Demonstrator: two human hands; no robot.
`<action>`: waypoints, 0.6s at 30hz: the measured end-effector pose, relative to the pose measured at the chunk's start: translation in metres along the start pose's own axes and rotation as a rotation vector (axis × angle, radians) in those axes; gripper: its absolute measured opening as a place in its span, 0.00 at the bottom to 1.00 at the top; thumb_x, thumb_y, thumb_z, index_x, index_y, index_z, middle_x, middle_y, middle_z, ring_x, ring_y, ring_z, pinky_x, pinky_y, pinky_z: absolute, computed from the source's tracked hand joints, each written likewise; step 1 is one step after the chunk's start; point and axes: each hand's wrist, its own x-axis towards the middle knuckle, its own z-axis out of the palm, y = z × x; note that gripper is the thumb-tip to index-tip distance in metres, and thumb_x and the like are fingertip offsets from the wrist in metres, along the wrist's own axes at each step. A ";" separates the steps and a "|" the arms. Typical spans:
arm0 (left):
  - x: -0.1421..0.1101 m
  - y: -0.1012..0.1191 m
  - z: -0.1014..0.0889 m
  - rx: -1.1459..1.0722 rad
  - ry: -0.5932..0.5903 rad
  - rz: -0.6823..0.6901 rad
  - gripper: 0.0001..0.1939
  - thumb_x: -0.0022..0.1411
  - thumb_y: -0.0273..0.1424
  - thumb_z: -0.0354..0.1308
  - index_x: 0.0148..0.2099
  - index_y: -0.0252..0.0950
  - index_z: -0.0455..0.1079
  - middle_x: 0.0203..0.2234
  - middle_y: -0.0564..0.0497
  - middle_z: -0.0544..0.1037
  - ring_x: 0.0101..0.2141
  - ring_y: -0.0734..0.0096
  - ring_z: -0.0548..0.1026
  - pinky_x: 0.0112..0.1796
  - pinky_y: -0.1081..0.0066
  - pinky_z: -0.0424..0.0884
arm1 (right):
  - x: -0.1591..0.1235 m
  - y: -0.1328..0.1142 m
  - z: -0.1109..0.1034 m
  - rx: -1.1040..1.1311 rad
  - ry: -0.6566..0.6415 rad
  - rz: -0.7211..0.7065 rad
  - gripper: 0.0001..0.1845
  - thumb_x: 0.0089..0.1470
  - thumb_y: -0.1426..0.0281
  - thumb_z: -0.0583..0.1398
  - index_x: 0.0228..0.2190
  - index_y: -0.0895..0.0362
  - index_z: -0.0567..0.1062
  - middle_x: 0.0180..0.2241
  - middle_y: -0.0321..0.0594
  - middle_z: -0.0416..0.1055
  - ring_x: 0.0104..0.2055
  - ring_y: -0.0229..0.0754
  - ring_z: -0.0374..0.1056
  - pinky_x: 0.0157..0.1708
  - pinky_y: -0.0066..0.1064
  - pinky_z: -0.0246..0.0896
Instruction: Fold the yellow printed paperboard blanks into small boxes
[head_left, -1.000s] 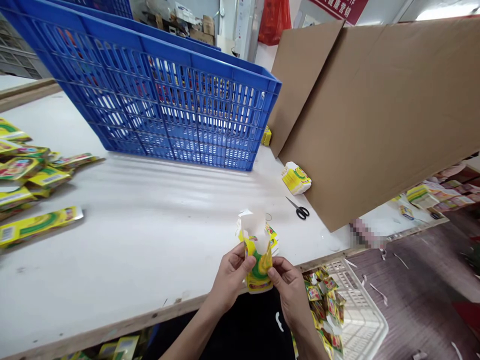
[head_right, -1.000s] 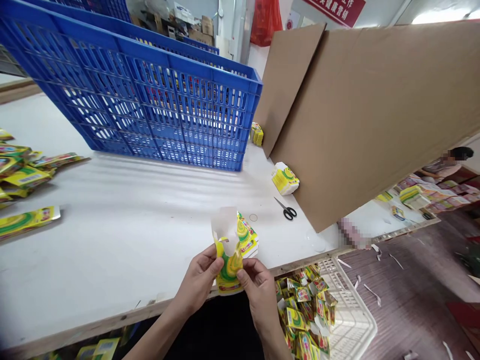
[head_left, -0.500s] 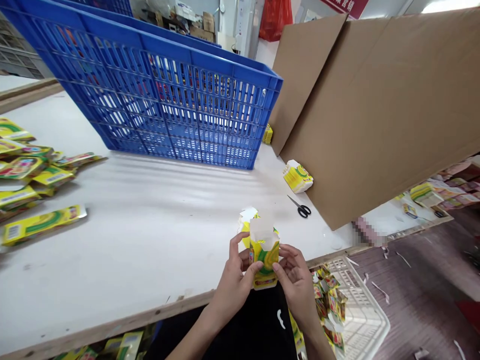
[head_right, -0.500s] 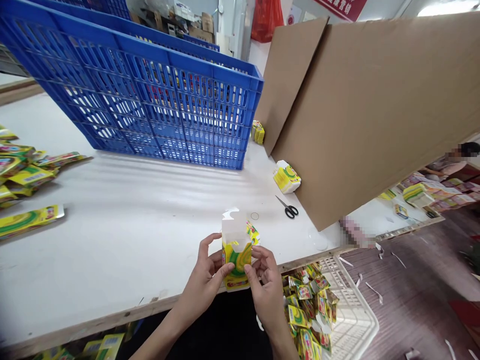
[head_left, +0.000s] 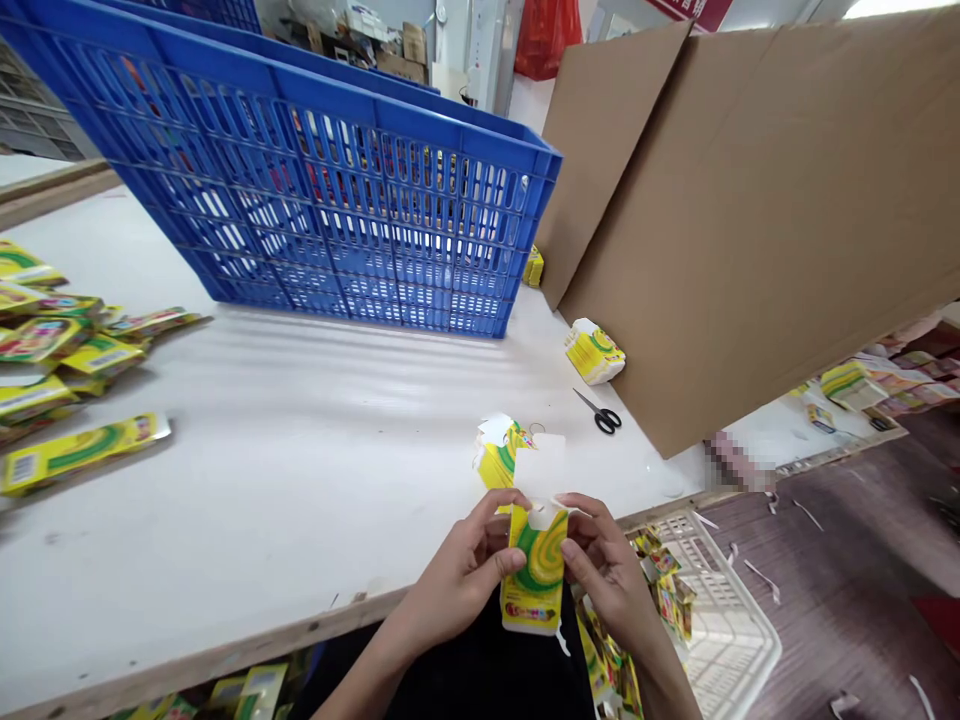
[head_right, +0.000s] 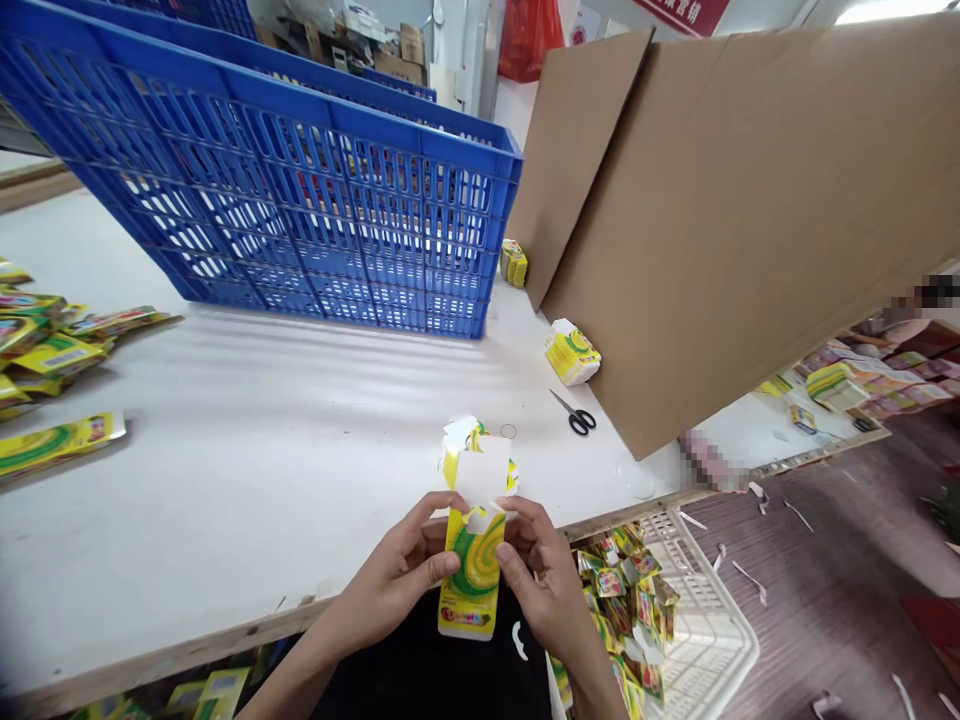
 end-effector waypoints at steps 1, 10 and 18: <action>0.000 -0.001 0.000 -0.020 -0.016 -0.011 0.13 0.64 0.31 0.56 0.50 0.40 0.59 0.37 0.50 0.77 0.38 0.69 0.74 0.40 0.70 0.68 | 0.000 -0.001 -0.001 -0.014 -0.006 0.010 0.15 0.60 0.61 0.57 0.48 0.49 0.67 0.33 0.36 0.70 0.30 0.37 0.65 0.28 0.25 0.61; 0.000 -0.009 0.003 -0.012 -0.004 -0.094 0.37 0.61 0.33 0.59 0.66 0.43 0.43 0.40 0.46 0.76 0.36 0.66 0.76 0.40 0.66 0.70 | 0.004 0.006 -0.002 -0.150 0.208 -0.160 0.10 0.60 0.65 0.57 0.44 0.51 0.71 0.37 0.39 0.71 0.38 0.40 0.69 0.38 0.29 0.64; 0.004 -0.012 0.006 0.369 0.166 -0.037 0.22 0.62 0.32 0.55 0.59 0.39 0.64 0.32 0.50 0.76 0.29 0.71 0.73 0.32 0.73 0.69 | 0.005 0.002 -0.013 -0.234 0.075 -0.115 0.19 0.61 0.56 0.53 0.43 0.53 0.77 0.35 0.42 0.72 0.38 0.43 0.68 0.38 0.33 0.63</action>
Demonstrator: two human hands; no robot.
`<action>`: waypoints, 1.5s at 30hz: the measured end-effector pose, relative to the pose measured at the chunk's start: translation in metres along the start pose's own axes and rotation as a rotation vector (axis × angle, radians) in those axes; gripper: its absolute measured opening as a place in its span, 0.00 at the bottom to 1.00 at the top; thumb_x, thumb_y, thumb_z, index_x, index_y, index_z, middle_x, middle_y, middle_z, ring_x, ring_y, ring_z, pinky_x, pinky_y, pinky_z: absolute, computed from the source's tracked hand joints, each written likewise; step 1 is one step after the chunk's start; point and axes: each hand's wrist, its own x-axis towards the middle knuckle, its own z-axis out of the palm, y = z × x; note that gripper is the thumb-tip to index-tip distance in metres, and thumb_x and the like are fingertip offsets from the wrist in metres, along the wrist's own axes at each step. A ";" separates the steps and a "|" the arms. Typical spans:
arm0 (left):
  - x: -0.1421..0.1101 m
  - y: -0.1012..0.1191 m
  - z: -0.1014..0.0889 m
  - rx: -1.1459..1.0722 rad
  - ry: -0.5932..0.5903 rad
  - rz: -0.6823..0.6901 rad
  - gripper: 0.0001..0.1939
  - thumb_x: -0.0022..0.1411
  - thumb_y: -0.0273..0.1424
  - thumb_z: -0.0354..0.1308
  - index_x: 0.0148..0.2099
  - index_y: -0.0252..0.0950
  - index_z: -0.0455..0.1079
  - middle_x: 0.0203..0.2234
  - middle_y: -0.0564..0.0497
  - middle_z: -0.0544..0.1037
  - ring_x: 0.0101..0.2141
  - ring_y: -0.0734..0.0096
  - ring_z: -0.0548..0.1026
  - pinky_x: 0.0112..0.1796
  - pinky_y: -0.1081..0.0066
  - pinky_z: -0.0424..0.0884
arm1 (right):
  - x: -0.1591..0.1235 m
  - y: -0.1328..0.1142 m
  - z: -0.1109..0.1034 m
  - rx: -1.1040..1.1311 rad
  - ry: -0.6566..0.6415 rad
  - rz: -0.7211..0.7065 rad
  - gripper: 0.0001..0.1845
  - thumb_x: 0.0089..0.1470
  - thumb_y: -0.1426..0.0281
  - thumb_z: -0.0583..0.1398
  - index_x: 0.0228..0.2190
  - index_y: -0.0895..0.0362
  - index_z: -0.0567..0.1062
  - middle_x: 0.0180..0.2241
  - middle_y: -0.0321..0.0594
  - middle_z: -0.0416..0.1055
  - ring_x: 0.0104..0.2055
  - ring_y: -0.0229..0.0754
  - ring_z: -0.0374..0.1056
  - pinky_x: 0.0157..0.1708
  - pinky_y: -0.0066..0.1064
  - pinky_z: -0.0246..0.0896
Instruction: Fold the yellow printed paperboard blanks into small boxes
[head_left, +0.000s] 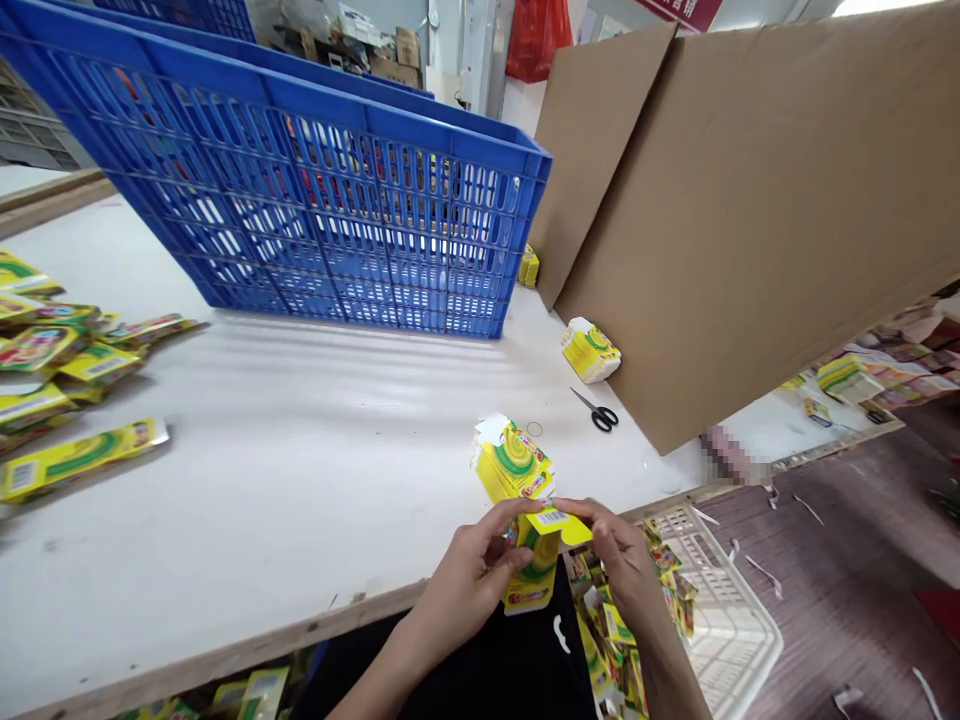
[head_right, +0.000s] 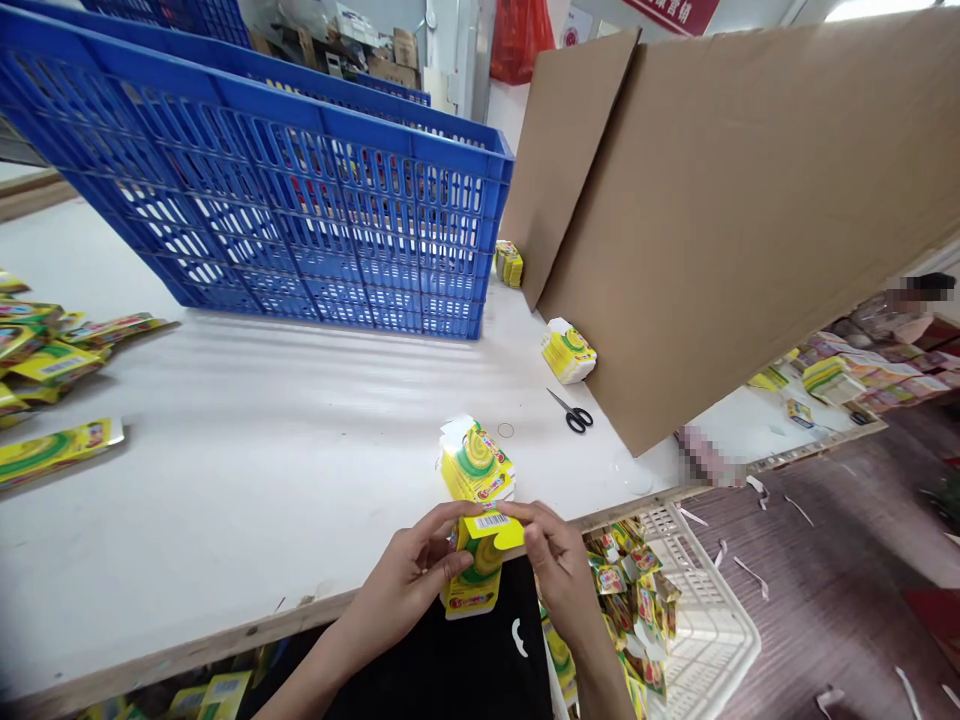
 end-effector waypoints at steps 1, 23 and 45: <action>0.000 0.000 0.001 0.034 0.000 0.007 0.22 0.63 0.31 0.54 0.59 0.40 0.64 0.34 0.49 0.77 0.30 0.70 0.73 0.33 0.73 0.70 | 0.000 -0.002 0.001 0.014 -0.037 0.079 0.19 0.59 0.57 0.56 0.46 0.53 0.74 0.31 0.39 0.71 0.33 0.41 0.67 0.34 0.30 0.62; 0.002 0.005 0.003 -0.008 -0.025 -0.001 0.23 0.63 0.28 0.52 0.61 0.39 0.60 0.39 0.46 0.78 0.38 0.64 0.76 0.42 0.66 0.71 | 0.000 0.007 0.019 -0.212 0.063 0.159 0.17 0.54 0.68 0.60 0.46 0.53 0.65 0.17 0.23 0.56 0.18 0.33 0.52 0.21 0.24 0.46; 0.033 -0.035 0.004 0.585 0.126 0.210 0.21 0.62 0.28 0.54 0.57 0.39 0.67 0.61 0.41 0.66 0.63 0.56 0.59 0.63 0.45 0.46 | 0.013 0.025 -0.039 -0.539 0.339 0.016 0.15 0.52 0.60 0.63 0.41 0.52 0.77 0.41 0.44 0.72 0.41 0.48 0.65 0.40 0.38 0.59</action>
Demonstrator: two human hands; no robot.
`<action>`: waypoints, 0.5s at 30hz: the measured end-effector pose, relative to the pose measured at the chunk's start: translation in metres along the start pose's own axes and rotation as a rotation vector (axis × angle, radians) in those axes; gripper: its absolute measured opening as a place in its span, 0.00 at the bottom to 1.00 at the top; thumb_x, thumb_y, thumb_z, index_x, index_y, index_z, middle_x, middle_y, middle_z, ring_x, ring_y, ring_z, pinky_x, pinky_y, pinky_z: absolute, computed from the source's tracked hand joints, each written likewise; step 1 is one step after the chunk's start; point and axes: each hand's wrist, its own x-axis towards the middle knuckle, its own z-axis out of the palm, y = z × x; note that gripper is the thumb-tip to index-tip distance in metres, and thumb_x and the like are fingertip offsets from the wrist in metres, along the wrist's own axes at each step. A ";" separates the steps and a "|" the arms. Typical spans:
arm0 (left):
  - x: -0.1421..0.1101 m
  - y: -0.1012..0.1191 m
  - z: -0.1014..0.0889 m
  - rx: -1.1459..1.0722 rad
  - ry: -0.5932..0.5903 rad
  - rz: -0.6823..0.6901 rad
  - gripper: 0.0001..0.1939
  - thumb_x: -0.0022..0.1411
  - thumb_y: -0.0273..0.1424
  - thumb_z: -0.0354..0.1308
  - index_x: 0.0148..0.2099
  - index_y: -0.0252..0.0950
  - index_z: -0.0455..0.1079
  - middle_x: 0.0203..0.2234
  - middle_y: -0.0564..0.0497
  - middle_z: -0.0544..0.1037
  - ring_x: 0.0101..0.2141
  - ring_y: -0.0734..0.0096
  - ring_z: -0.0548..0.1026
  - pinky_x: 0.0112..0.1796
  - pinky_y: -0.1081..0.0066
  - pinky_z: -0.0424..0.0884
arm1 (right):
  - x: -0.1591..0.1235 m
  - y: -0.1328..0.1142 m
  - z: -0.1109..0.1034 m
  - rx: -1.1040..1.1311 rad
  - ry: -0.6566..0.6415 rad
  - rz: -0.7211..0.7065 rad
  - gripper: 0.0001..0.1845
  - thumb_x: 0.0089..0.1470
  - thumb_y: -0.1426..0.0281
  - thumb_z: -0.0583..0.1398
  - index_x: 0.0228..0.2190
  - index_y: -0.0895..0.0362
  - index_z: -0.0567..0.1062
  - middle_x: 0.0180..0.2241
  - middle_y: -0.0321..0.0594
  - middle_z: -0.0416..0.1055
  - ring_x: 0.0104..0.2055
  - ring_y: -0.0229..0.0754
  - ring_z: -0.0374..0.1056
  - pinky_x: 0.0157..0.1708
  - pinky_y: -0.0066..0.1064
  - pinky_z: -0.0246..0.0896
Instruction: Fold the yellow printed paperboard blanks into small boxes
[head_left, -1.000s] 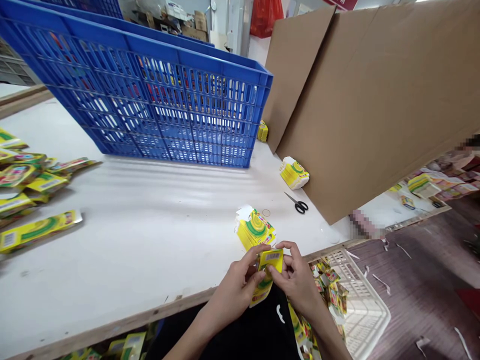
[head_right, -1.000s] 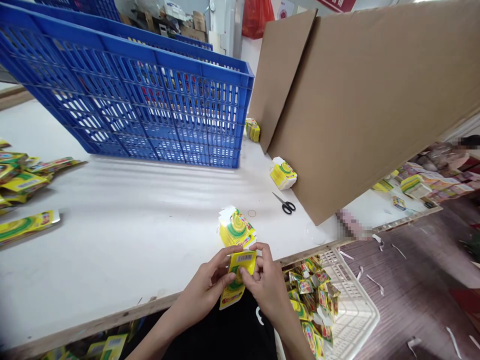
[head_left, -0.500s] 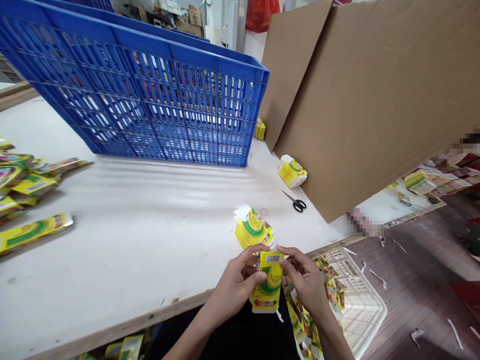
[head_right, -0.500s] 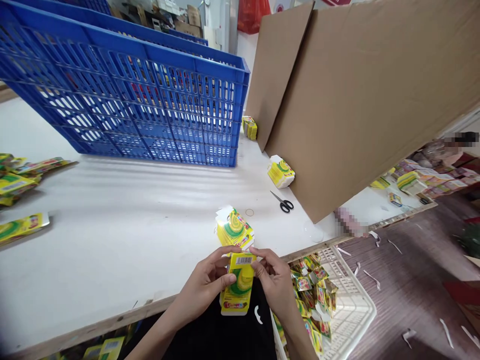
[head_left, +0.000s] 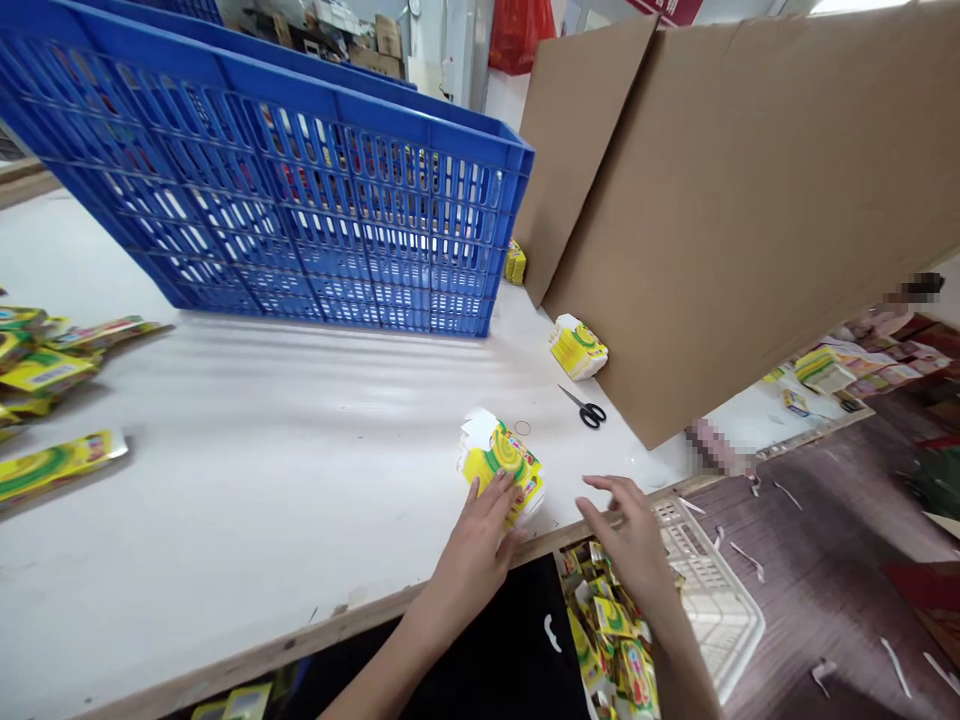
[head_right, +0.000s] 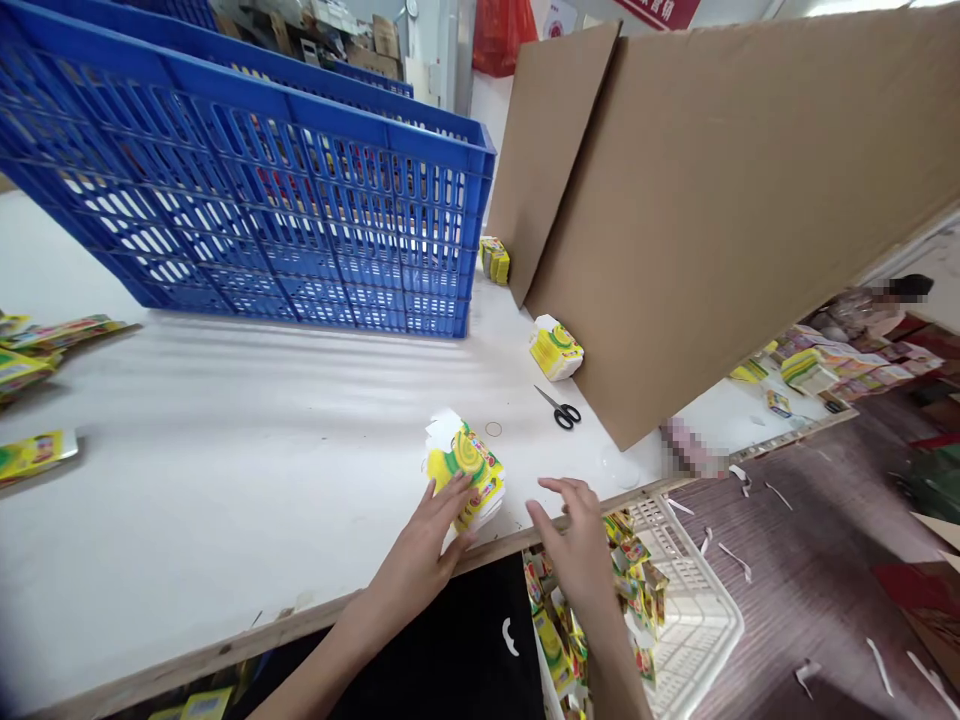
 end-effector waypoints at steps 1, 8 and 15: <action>0.000 -0.002 0.001 0.011 -0.018 0.019 0.20 0.62 0.27 0.54 0.57 0.39 0.66 0.61 0.42 0.66 0.63 0.57 0.60 0.63 0.45 0.46 | 0.005 -0.001 0.017 0.027 0.007 0.013 0.17 0.52 0.59 0.62 0.42 0.53 0.77 0.41 0.44 0.72 0.40 0.48 0.64 0.40 0.39 0.60; -0.003 -0.004 0.001 -0.077 -0.015 0.035 0.19 0.61 0.26 0.54 0.54 0.43 0.69 0.56 0.47 0.72 0.59 0.59 0.65 0.63 0.47 0.48 | 0.024 -0.007 0.081 0.084 0.008 -0.028 0.11 0.51 0.63 0.62 0.35 0.55 0.76 0.36 0.43 0.72 0.39 0.48 0.63 0.40 0.39 0.58; -0.004 0.010 -0.005 -0.562 0.425 -0.148 0.17 0.63 0.34 0.57 0.54 0.37 0.65 0.53 0.41 0.72 0.55 0.57 0.70 0.56 0.56 0.64 | -0.001 -0.019 0.057 0.656 0.006 0.270 0.15 0.54 0.57 0.61 0.35 0.56 0.72 0.31 0.39 0.74 0.34 0.42 0.69 0.37 0.34 0.65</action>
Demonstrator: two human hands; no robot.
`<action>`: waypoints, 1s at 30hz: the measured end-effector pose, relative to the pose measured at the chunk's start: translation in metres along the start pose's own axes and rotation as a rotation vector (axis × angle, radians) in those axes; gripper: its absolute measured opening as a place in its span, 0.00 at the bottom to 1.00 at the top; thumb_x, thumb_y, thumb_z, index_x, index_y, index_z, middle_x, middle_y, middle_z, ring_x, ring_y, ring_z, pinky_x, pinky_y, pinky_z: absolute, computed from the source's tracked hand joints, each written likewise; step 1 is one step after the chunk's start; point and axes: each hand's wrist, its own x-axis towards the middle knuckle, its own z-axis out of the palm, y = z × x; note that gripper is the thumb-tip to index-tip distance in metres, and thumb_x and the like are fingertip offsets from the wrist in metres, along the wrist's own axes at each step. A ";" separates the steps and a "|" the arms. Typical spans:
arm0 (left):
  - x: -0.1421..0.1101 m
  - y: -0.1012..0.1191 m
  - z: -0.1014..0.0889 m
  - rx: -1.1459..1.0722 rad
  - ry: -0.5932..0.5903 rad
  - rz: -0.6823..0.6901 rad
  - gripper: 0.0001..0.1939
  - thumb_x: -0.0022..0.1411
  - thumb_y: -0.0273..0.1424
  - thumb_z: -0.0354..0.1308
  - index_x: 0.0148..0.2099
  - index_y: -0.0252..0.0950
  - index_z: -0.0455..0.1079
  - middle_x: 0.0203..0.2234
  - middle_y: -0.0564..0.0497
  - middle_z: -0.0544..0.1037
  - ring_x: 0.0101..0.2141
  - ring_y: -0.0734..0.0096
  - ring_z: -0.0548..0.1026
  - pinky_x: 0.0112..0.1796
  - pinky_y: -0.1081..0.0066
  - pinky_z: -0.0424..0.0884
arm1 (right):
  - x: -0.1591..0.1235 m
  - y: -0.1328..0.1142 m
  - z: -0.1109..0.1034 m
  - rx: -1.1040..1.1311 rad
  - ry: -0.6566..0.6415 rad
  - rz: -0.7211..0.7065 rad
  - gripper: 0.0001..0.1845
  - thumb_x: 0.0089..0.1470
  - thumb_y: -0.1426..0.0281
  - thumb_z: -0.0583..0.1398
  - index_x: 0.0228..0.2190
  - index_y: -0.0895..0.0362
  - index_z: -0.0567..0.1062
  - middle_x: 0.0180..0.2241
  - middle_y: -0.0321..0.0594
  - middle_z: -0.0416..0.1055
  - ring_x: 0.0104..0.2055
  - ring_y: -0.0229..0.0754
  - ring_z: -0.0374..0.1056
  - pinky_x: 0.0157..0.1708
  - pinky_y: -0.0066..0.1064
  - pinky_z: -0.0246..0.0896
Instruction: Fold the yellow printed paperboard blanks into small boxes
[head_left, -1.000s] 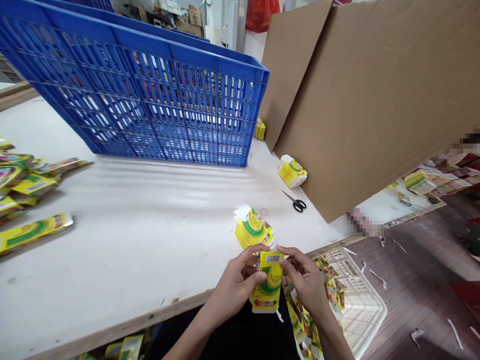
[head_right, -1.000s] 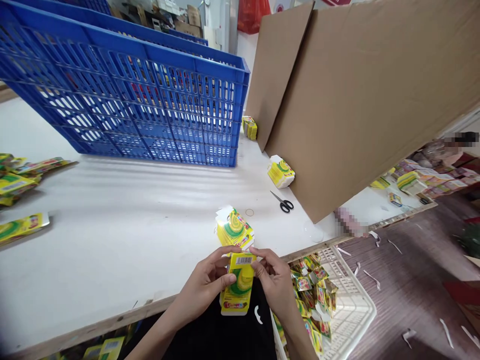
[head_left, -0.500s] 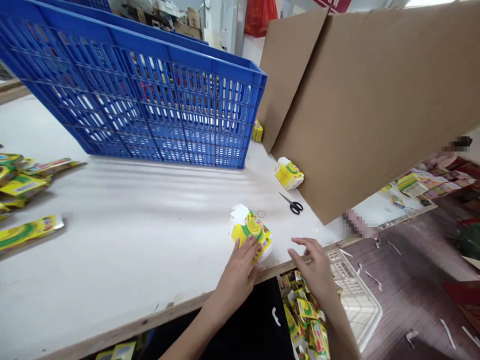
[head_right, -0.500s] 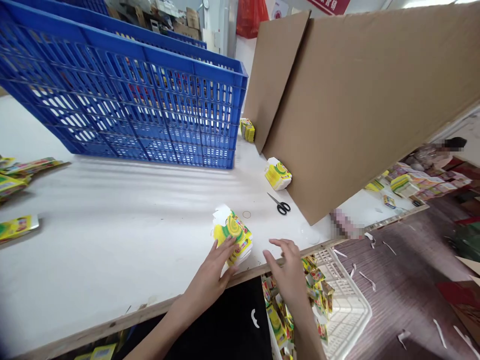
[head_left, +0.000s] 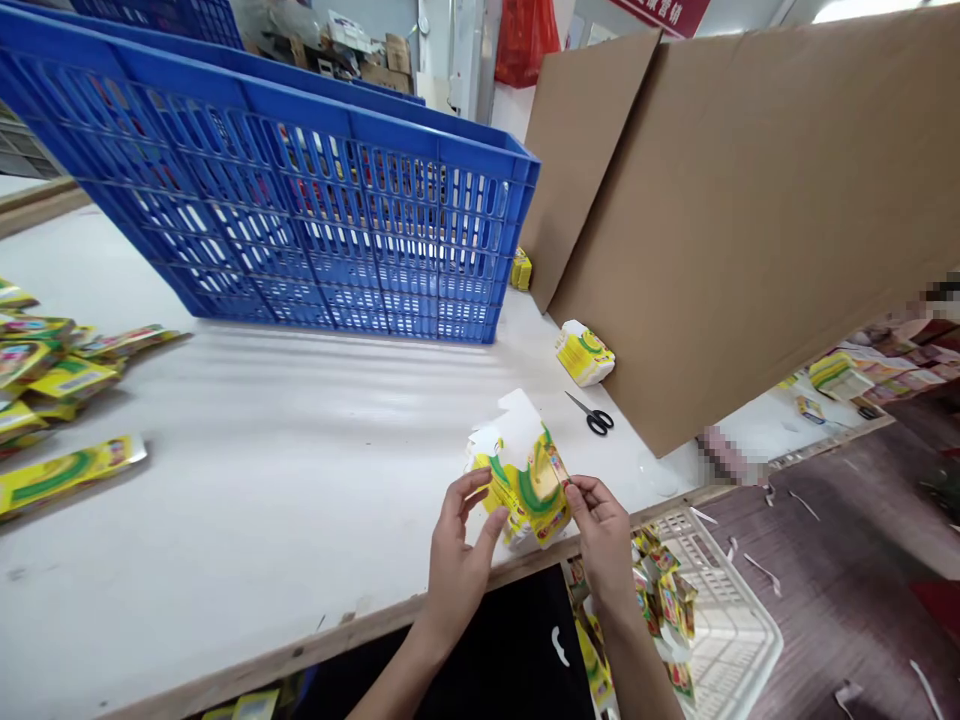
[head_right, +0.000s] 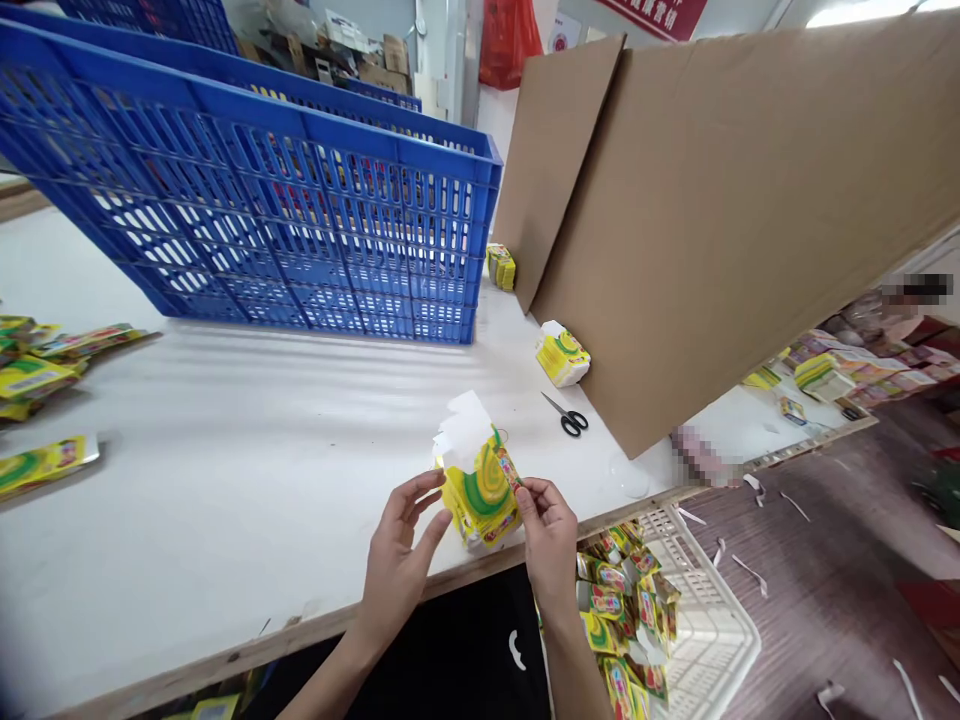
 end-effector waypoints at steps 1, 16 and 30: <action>0.001 0.003 0.000 -0.113 -0.038 -0.052 0.18 0.62 0.36 0.58 0.54 0.37 0.65 0.52 0.41 0.73 0.54 0.56 0.70 0.55 0.57 0.66 | -0.005 -0.001 0.000 0.096 -0.015 0.058 0.16 0.52 0.57 0.63 0.37 0.56 0.72 0.31 0.39 0.74 0.33 0.42 0.70 0.36 0.34 0.65; 0.001 0.019 -0.001 -0.417 -0.307 -0.218 0.24 0.59 0.40 0.61 0.54 0.33 0.71 0.49 0.40 0.77 0.51 0.50 0.73 0.52 0.58 0.69 | -0.033 -0.007 0.010 0.280 -0.215 0.185 0.15 0.49 0.60 0.67 0.35 0.57 0.76 0.36 0.42 0.77 0.38 0.44 0.72 0.41 0.34 0.67; -0.002 0.022 0.002 -0.223 -0.144 -0.226 0.24 0.61 0.37 0.58 0.56 0.38 0.57 0.40 0.48 0.79 0.38 0.65 0.77 0.40 0.68 0.73 | -0.038 -0.011 0.014 -0.008 -0.093 0.006 0.12 0.52 0.61 0.64 0.33 0.57 0.72 0.28 0.35 0.70 0.26 0.35 0.63 0.29 0.27 0.62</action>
